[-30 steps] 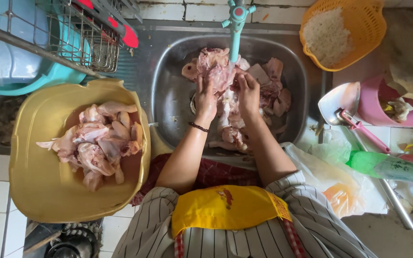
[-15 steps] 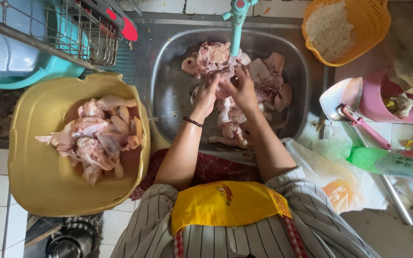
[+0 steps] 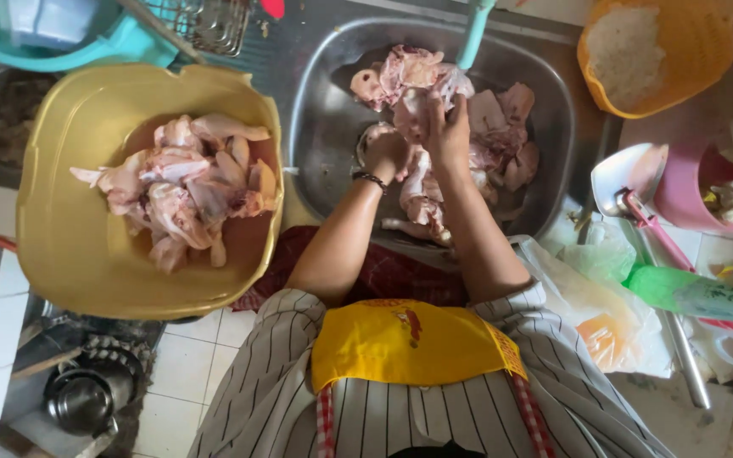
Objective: Washing raw chicken pieces in a sink and placing them into a plastic bowl.
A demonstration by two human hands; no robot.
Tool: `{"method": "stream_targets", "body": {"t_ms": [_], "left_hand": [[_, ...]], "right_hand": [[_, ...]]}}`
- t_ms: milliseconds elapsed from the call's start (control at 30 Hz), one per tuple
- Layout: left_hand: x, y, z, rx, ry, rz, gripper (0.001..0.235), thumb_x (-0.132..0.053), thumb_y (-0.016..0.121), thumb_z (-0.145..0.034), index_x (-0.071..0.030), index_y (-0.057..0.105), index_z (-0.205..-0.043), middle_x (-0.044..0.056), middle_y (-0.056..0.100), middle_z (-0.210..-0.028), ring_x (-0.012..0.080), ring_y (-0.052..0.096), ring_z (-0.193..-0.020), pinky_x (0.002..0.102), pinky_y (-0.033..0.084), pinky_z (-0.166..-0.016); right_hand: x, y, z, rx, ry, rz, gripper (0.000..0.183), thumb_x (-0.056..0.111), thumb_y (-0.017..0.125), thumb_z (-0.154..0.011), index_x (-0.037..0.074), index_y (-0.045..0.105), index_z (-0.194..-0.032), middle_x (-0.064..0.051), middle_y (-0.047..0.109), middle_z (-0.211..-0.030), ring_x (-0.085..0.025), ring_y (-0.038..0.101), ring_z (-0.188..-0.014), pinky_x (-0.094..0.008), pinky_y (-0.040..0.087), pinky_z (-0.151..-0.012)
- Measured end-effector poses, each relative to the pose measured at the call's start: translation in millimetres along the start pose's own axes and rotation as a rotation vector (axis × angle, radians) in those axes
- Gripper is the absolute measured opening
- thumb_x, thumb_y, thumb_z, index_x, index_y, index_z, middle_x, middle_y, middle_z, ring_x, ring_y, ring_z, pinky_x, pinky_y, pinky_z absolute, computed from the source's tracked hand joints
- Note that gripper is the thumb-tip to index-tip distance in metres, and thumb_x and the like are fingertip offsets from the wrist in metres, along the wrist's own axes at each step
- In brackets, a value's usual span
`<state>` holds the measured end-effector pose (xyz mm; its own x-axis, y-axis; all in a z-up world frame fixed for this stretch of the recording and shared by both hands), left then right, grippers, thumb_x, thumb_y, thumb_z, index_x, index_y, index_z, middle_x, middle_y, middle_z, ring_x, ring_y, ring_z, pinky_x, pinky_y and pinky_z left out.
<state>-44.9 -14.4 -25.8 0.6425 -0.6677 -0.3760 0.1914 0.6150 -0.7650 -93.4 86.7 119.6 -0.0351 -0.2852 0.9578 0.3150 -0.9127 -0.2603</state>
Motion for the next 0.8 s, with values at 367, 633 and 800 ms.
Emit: {"method": "stream_targets", "body": {"t_ms": [367,633,800], "left_hand": [[-46.8,8.5,54.6,-0.734,0.170,-0.002,0.024,-0.020,0.048,-0.090,-0.006,0.068,-0.089,0.009,0.063,-0.054,0.0234,0.069,-0.055,0.039,0.051,-0.050],[-59.7,-70.7,95.9,-0.397,0.479,0.421,0.021,-0.022,0.050,-0.090,-0.002,0.053,-0.095,0.026,0.070,-0.075,0.0475,0.074,-0.078,0.057,0.059,-0.060],[-78.9,-52.9,94.7,-0.299,0.451,1.026,0.032,-0.016,0.044,-0.097,0.009,0.063,-0.094,0.042,0.064,-0.094,0.0598,0.062,-0.098,0.067,0.051,-0.086]], "right_hand": [[152.4,26.3,82.5,0.756,-0.382,-0.372,0.035,0.022,0.057,-0.107,0.002,0.050,-0.136,-0.018,0.067,-0.117,-0.026,0.067,-0.094,-0.034,0.056,-0.078],[-29.7,-41.9,-6.7,0.113,-0.349,0.058,0.031,0.028,0.072,-0.102,0.000,0.064,-0.114,-0.016,0.069,-0.084,-0.024,0.070,-0.072,-0.037,0.055,-0.062],[25.8,-16.7,45.0,0.128,-0.078,-0.287,0.034,0.025,0.055,-0.107,0.000,0.057,-0.129,-0.010,0.060,-0.098,-0.013,0.056,-0.086,-0.032,0.044,-0.076]]}}
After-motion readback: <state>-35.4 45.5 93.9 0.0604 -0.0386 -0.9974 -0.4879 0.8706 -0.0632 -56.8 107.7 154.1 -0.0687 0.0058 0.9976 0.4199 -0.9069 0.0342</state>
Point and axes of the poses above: each hand's wrist, its own z-axis away from the middle knuckle, its own y-axis out of the palm, x = y × z, the point moved 2 cm from there along -z, towards the middle knuckle
